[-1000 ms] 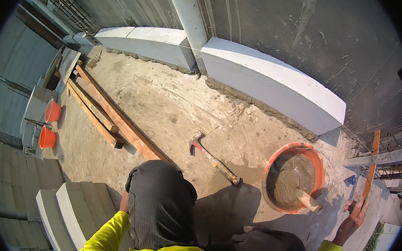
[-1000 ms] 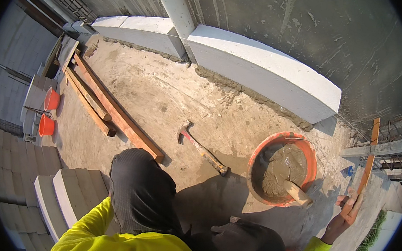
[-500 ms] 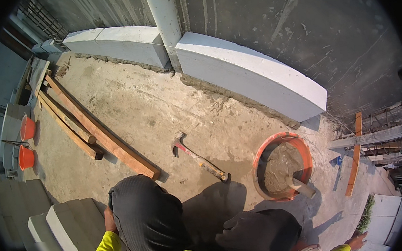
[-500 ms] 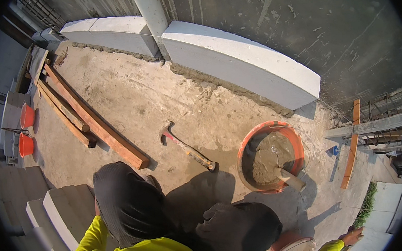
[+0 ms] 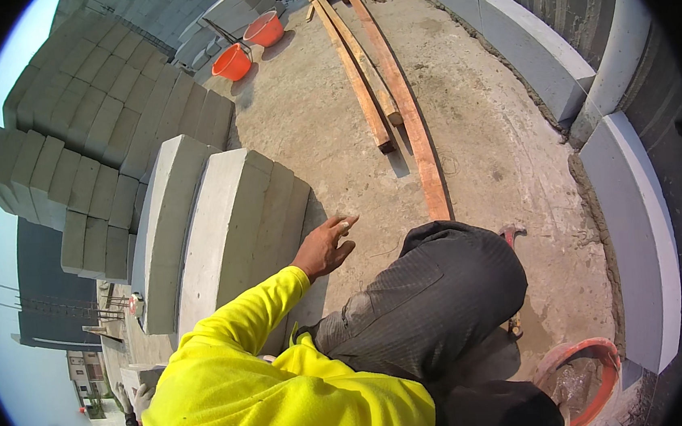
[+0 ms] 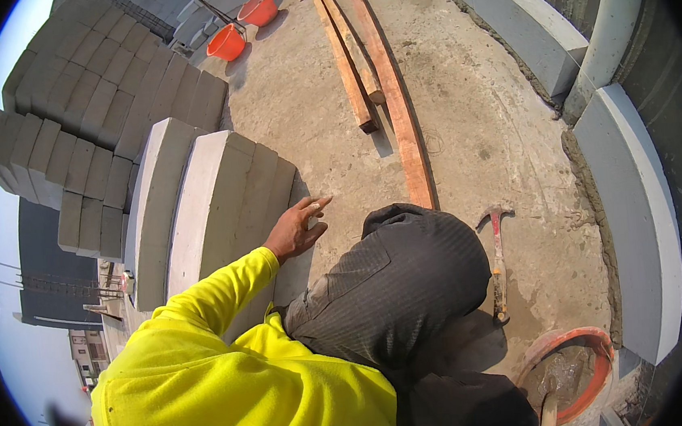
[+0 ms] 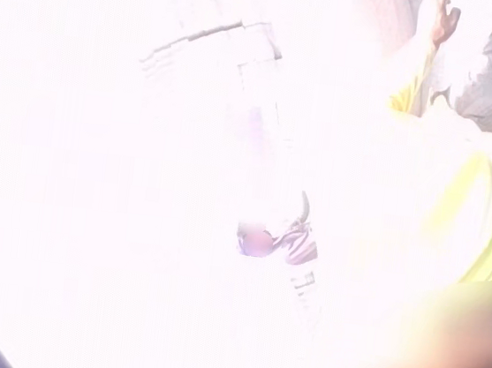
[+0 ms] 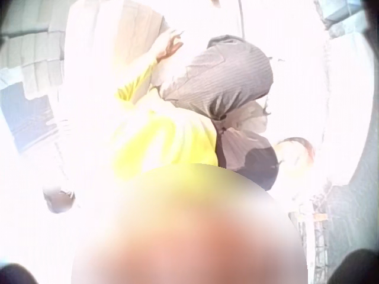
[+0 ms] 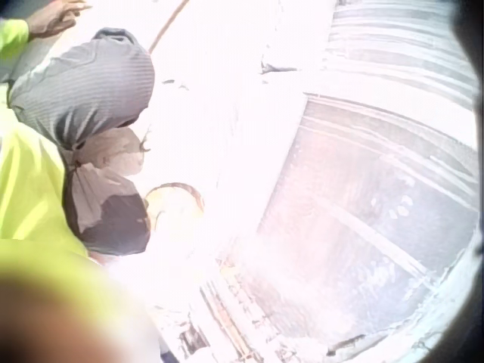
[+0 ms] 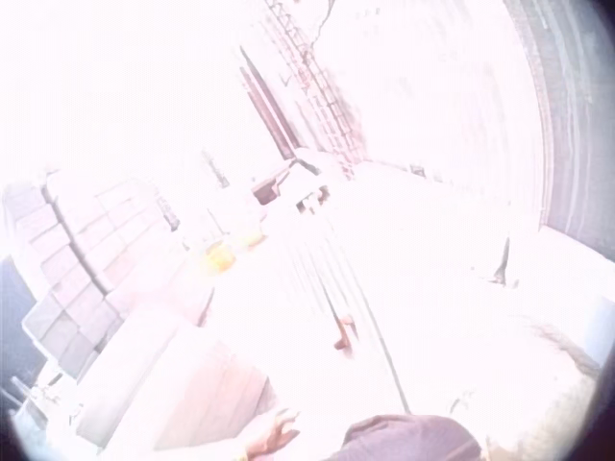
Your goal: The person scoops mortar from a bucket with a trowel, spreads it along a concrete base, and sets a white block in place. They tap the block with a hammer to level it, measure the gap with a tape measure, then fill the joint with more mortar and smooth it.
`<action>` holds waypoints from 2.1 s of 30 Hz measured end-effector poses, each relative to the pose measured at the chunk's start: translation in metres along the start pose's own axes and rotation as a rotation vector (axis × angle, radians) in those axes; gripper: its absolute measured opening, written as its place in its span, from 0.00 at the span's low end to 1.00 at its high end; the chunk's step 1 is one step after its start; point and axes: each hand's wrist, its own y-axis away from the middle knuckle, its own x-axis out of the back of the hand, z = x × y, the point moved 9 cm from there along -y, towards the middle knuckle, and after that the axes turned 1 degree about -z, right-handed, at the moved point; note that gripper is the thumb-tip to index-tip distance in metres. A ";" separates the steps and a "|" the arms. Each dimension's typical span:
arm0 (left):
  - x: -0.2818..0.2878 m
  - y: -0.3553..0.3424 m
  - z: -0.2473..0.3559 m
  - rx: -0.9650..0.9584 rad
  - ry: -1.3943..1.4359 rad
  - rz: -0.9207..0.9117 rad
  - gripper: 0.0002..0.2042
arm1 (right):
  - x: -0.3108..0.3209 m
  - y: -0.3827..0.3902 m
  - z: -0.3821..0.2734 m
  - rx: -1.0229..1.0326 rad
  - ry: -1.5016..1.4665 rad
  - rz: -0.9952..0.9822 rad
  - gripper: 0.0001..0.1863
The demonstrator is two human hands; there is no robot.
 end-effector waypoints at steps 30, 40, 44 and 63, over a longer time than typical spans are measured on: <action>0.281 0.539 -0.490 1.314 -0.221 0.846 0.41 | -0.090 -0.191 -0.121 0.323 -0.001 -0.079 0.18; 0.312 0.334 -0.306 0.629 -0.324 1.483 0.37 | -0.147 -0.149 -0.230 0.446 -0.169 -0.355 0.18; 0.297 0.175 -0.194 0.239 0.143 1.325 0.32 | -0.171 -0.107 -0.270 0.558 -0.295 -0.674 0.21; -0.210 0.076 0.567 -0.512 0.732 -1.313 0.16 | 0.008 -0.033 -0.059 0.029 -0.466 -0.160 0.54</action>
